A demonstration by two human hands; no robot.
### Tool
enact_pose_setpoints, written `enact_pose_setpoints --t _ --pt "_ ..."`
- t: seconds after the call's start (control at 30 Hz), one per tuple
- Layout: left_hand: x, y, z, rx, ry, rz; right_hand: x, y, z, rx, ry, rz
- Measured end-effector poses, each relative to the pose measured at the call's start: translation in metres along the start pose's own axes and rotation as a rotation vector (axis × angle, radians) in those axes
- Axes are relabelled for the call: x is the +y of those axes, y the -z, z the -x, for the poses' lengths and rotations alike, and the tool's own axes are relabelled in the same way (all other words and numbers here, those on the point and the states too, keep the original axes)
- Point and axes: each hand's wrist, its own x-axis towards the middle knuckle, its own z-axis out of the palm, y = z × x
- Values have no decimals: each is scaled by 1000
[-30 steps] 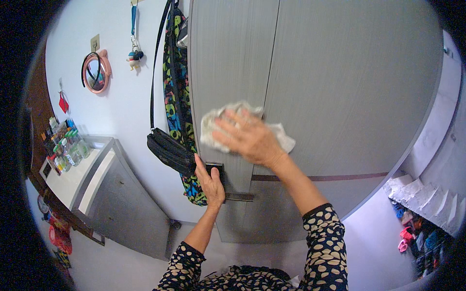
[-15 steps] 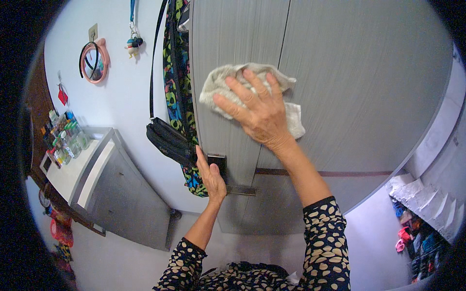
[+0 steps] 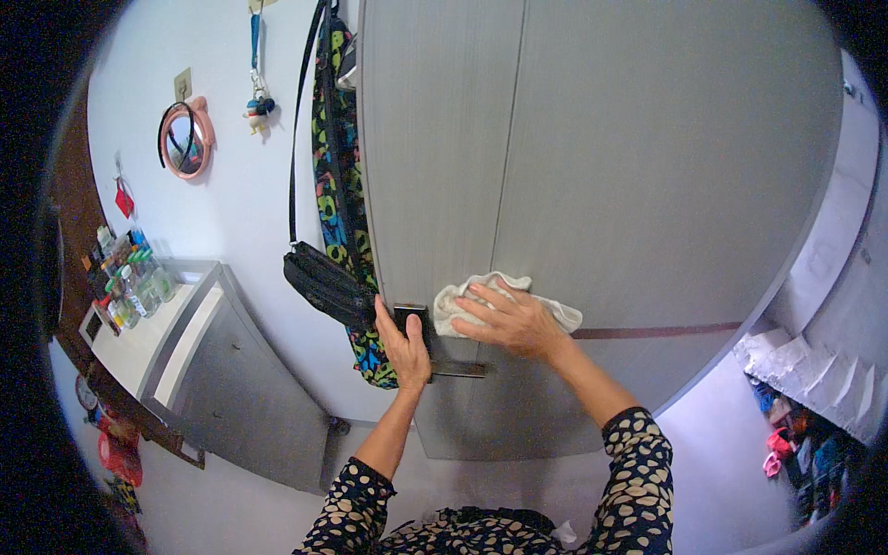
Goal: The person wipes a pink plastic bucket with a white cloth, then moves to wipe a white countertop and a grey door. The person uses a cloth to clean the surfaces in a repetitive wiping motion.
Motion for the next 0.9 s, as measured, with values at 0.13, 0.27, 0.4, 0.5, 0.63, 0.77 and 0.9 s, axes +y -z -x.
enact_pose_setpoints --t 0.13,0.27,0.4,0.5,0.63,0.77,0.9 --pt "0 0 0 5 -21 -22 29 22 -38 20 -41 8" --pt "4 2 0 -5 -41 -35 67 42 -75 242 -147 136" --pt "10 5 0 -28 -48 -22 103 59 -80 465 -352 278" --pt "8 5 -2 -7 -77 -39 119 66 -92 695 -576 263" --pt "9 1 2 -23 -53 -14 120 60 -115 764 -765 431" --pt "9 3 1 -13 -57 -12 109 52 -153 611 -471 431" --pt "5 4 0 -7 -46 -9 115 55 -161 634 -420 391"
